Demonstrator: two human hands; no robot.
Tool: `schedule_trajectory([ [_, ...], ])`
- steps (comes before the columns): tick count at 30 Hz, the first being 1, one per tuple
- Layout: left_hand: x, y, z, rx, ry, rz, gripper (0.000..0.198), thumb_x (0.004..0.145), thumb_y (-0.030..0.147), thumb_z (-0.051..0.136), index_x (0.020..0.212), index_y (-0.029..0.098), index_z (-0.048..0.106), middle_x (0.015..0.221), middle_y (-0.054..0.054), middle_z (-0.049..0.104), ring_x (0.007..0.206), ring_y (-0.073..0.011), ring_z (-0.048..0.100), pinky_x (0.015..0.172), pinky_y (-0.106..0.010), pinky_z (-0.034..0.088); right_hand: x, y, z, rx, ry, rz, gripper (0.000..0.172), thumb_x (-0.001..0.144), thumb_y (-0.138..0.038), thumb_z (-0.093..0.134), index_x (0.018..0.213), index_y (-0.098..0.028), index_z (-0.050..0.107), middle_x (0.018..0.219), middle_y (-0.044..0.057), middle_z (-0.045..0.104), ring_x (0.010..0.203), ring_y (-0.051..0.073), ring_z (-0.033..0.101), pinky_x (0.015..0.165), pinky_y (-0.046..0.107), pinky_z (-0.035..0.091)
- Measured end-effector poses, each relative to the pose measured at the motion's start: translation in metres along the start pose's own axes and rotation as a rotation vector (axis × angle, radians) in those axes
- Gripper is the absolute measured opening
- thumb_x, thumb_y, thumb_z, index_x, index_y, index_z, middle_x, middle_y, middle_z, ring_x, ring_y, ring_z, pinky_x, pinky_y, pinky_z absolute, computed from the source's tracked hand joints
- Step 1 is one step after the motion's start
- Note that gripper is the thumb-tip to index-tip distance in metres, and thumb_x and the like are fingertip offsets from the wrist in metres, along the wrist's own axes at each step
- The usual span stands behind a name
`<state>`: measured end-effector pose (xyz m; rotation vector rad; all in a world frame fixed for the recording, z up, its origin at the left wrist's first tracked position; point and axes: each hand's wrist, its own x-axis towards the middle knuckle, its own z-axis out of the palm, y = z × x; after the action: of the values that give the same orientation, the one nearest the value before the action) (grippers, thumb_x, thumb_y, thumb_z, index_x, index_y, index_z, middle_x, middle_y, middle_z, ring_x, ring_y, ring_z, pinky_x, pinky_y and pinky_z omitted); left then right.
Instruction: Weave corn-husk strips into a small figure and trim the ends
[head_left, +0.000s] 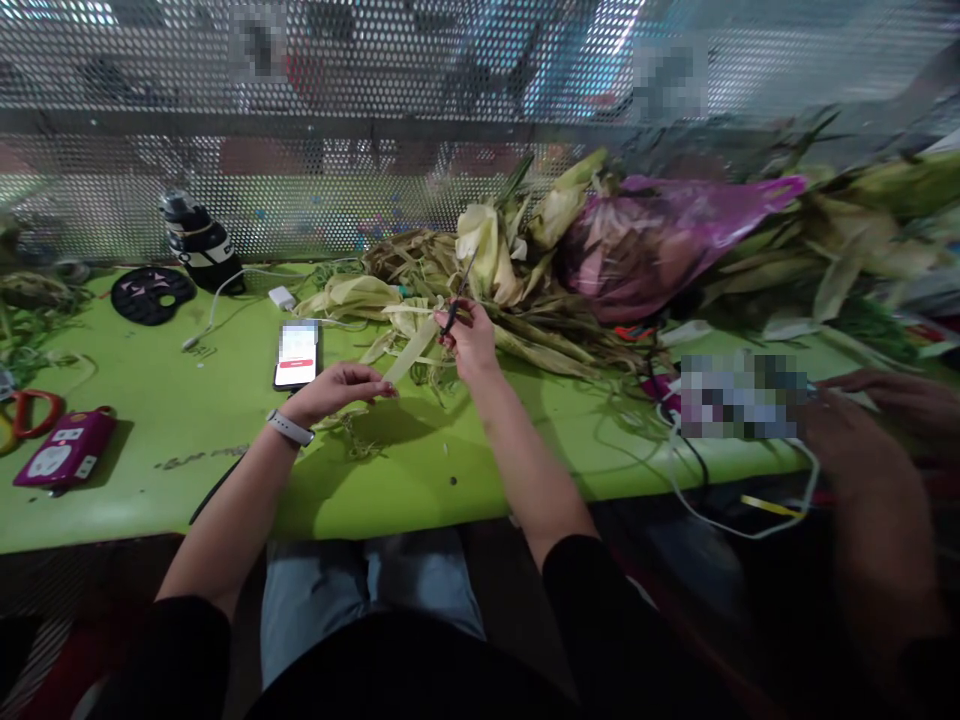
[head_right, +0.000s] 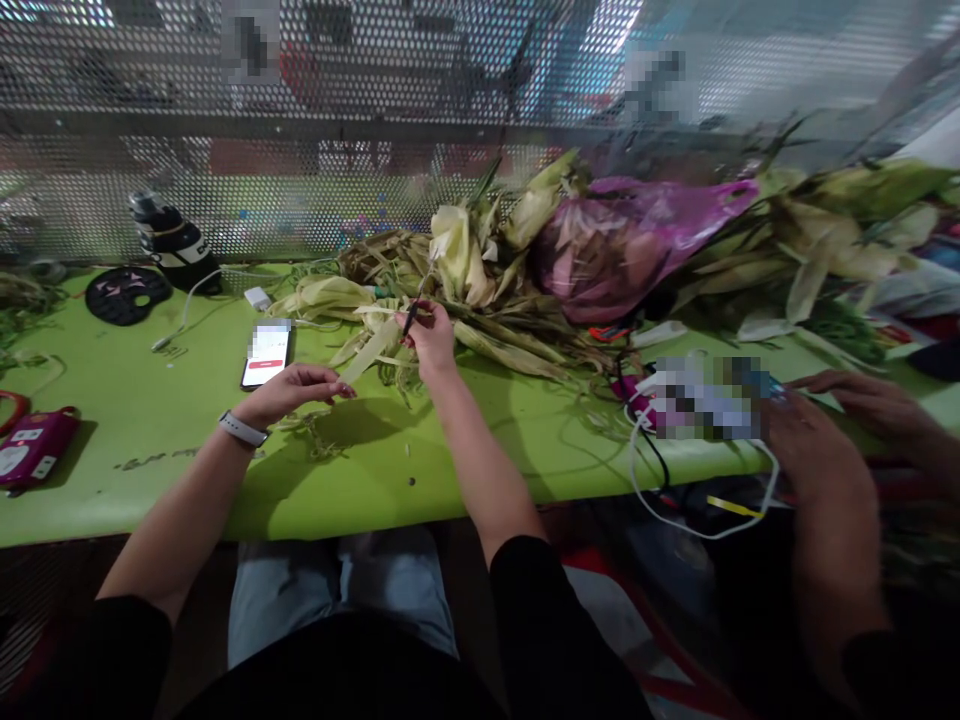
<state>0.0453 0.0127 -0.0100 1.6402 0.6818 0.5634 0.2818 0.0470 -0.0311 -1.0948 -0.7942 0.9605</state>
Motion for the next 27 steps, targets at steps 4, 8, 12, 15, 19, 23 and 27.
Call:
schedule_trajectory([
  [4,-0.001,0.003,0.0,0.029,0.203,0.176,0.014,0.075,0.035,0.078,0.081,0.022,0.08,0.128,-0.01,0.063,0.122,-0.0264,0.055,0.102,-0.042,0.047,0.002,0.008,0.001,-0.021,0.01,0.09,0.049,0.058,-0.036,0.082,0.093,-0.022,0.05,0.063,-0.011,0.058,0.038,0.001,0.038,0.038,0.017,0.035],
  [8,-0.002,0.001,0.003,-0.121,0.204,0.199,0.014,0.078,0.035,0.075,0.08,0.021,0.077,0.129,-0.009,0.063,0.115,-0.0259,0.06,0.091,-0.04,0.051,-0.004,0.021,0.009,-0.03,-0.081,0.135,0.054,0.053,-0.033,0.085,0.092,-0.02,0.051,0.062,-0.011,0.058,0.038,0.002,0.041,0.037,0.017,0.036],
  [12,-0.002,-0.001,0.007,-0.296,0.177,0.163,0.019,0.08,0.037,0.072,0.077,0.018,0.069,0.116,-0.01,0.071,0.104,-0.0252,0.067,0.088,-0.041,0.052,-0.01,0.022,0.013,-0.075,-0.165,0.127,0.059,0.05,-0.037,0.088,0.092,-0.021,0.05,0.066,-0.009,0.059,0.043,0.004,0.046,0.039,0.018,0.04],
  [15,-0.001,-0.002,0.003,-0.183,0.322,0.235,0.026,0.082,0.04,0.069,0.072,0.017,0.065,0.117,-0.011,0.071,0.11,-0.0263,0.065,0.097,-0.042,0.047,-0.01,0.007,0.006,-0.111,-0.154,0.014,0.058,0.054,-0.041,0.086,0.095,-0.022,0.049,0.067,-0.008,0.059,0.046,0.005,0.047,0.042,0.018,0.042],
  [19,-0.001,-0.006,-0.007,-0.154,0.444,0.279,0.037,0.09,0.051,0.052,0.073,0.019,0.052,0.113,-0.012,0.073,0.105,-0.0242,0.066,0.092,-0.041,0.048,-0.016,-0.023,-0.012,-0.166,-0.482,0.044,0.048,0.07,-0.054,0.075,0.096,-0.021,0.053,0.066,-0.005,0.063,0.037,0.003,0.036,0.036,0.019,0.03],
  [23,-0.002,-0.008,-0.014,-0.186,0.49,0.35,0.037,0.092,0.053,0.049,0.076,0.021,0.044,0.105,-0.013,0.075,0.104,-0.0243,0.068,0.09,-0.041,0.05,-0.03,-0.04,-0.026,-0.237,-0.973,0.148,0.057,0.071,-0.061,0.07,0.102,-0.016,0.056,0.069,-0.001,0.065,0.043,0.005,0.042,0.038,0.019,0.027],
  [27,-0.004,-0.007,-0.016,-0.162,0.483,0.436,0.039,0.092,0.056,0.047,0.078,0.021,0.043,0.1,-0.013,0.075,0.105,-0.026,0.069,0.093,-0.044,0.049,-0.034,-0.039,-0.026,-0.361,-1.279,0.244,0.053,0.075,-0.057,0.07,0.102,-0.014,0.056,0.068,0.0,0.065,0.054,0.009,0.054,0.046,0.019,0.036],
])
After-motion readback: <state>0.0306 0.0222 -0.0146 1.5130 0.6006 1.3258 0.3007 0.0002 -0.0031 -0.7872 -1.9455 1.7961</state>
